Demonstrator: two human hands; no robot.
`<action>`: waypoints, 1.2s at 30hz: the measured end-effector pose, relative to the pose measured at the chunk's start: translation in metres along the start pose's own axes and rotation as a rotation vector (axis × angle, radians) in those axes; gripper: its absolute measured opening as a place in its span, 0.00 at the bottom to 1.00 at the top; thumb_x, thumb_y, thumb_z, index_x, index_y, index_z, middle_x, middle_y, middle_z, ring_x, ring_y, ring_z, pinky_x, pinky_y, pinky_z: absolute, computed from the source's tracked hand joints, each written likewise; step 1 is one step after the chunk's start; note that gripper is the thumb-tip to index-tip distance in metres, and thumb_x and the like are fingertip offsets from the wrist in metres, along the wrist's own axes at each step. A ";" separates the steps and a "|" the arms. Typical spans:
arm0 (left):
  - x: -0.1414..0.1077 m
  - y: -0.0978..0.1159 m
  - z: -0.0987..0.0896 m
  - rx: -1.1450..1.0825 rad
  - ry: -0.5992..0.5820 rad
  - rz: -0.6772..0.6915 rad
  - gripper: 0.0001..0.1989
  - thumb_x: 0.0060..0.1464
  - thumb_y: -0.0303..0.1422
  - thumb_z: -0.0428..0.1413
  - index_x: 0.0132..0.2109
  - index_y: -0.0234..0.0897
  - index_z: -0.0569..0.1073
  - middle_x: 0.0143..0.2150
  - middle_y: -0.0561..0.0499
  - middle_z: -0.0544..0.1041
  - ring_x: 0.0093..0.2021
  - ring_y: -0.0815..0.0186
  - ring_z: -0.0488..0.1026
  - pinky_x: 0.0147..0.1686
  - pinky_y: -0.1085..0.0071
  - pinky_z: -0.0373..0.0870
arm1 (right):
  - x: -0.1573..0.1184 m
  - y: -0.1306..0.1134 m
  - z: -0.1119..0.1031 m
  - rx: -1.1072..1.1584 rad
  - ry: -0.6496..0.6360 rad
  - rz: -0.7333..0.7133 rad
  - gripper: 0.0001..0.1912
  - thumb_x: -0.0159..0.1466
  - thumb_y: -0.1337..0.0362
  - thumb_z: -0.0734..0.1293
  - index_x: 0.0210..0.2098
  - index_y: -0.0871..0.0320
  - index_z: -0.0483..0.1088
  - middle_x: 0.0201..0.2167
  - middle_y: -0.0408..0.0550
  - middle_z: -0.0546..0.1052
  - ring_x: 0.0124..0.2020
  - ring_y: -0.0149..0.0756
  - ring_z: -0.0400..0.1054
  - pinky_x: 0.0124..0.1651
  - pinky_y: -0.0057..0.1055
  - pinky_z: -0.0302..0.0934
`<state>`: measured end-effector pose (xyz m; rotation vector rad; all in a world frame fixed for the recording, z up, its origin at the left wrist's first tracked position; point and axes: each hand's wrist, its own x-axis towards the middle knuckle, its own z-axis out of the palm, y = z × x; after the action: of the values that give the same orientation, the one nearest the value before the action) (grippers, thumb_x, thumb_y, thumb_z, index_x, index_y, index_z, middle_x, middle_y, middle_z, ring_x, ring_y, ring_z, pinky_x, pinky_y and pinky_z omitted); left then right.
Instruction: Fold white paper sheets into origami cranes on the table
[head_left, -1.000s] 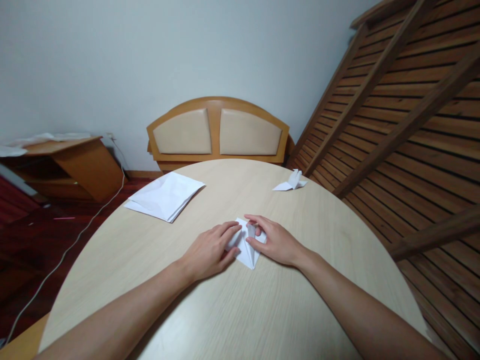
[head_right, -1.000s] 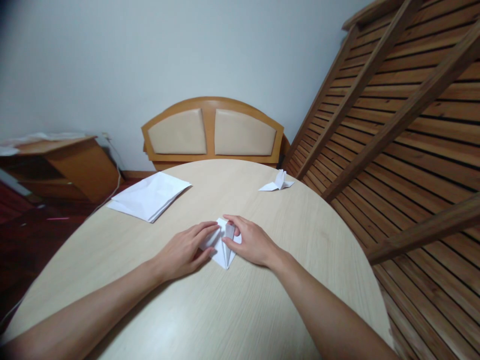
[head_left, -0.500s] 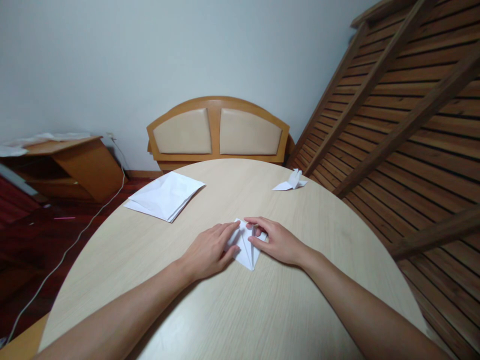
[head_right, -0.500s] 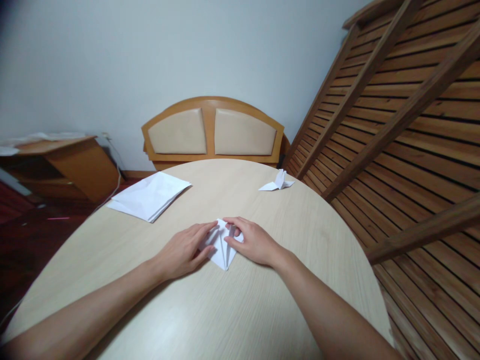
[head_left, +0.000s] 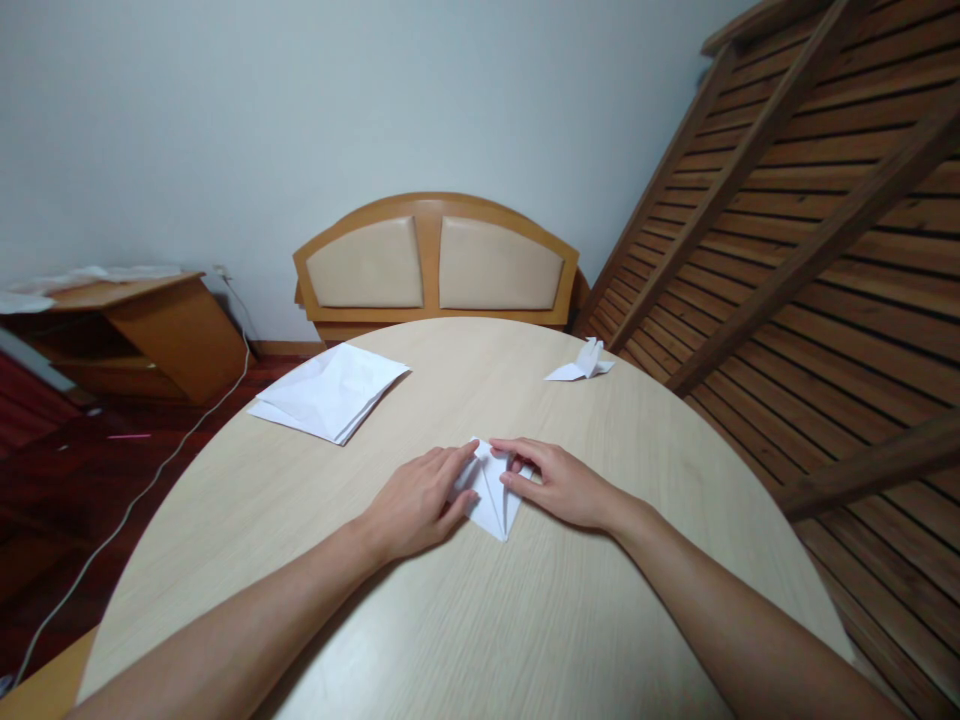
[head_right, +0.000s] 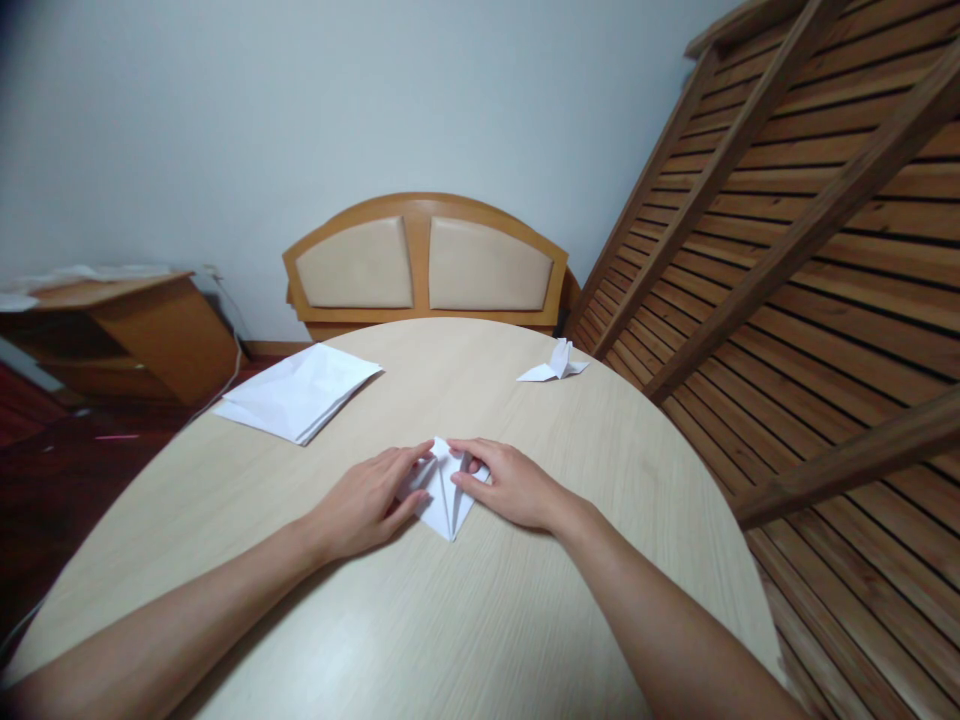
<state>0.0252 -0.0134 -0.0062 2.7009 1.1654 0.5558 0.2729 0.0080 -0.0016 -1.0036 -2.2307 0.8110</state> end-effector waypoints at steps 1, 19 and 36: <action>0.000 0.000 0.000 0.000 -0.002 -0.004 0.26 0.66 0.38 0.49 0.67 0.37 0.53 0.56 0.39 0.74 0.53 0.53 0.73 0.52 0.54 0.72 | 0.000 -0.001 0.000 0.001 0.001 0.004 0.26 0.67 0.62 0.67 0.64 0.51 0.65 0.56 0.52 0.75 0.45 0.38 0.72 0.54 0.41 0.66; 0.001 -0.001 0.001 -0.011 -0.005 -0.019 0.26 0.66 0.37 0.49 0.67 0.34 0.54 0.55 0.38 0.74 0.53 0.53 0.72 0.52 0.54 0.72 | -0.001 0.004 -0.003 0.037 -0.054 0.012 0.24 0.69 0.63 0.63 0.64 0.52 0.65 0.63 0.52 0.70 0.61 0.42 0.66 0.65 0.46 0.58; 0.002 0.004 -0.003 -0.102 0.028 -0.112 0.20 0.67 0.37 0.46 0.63 0.38 0.59 0.49 0.44 0.75 0.48 0.57 0.75 0.47 0.58 0.72 | 0.001 0.001 -0.001 0.110 -0.039 0.075 0.17 0.71 0.63 0.61 0.58 0.52 0.71 0.53 0.50 0.78 0.50 0.39 0.72 0.54 0.39 0.66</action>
<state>0.0275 -0.0148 -0.0019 2.5323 1.2507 0.6204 0.2738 0.0092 -0.0012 -1.0314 -2.1658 0.9831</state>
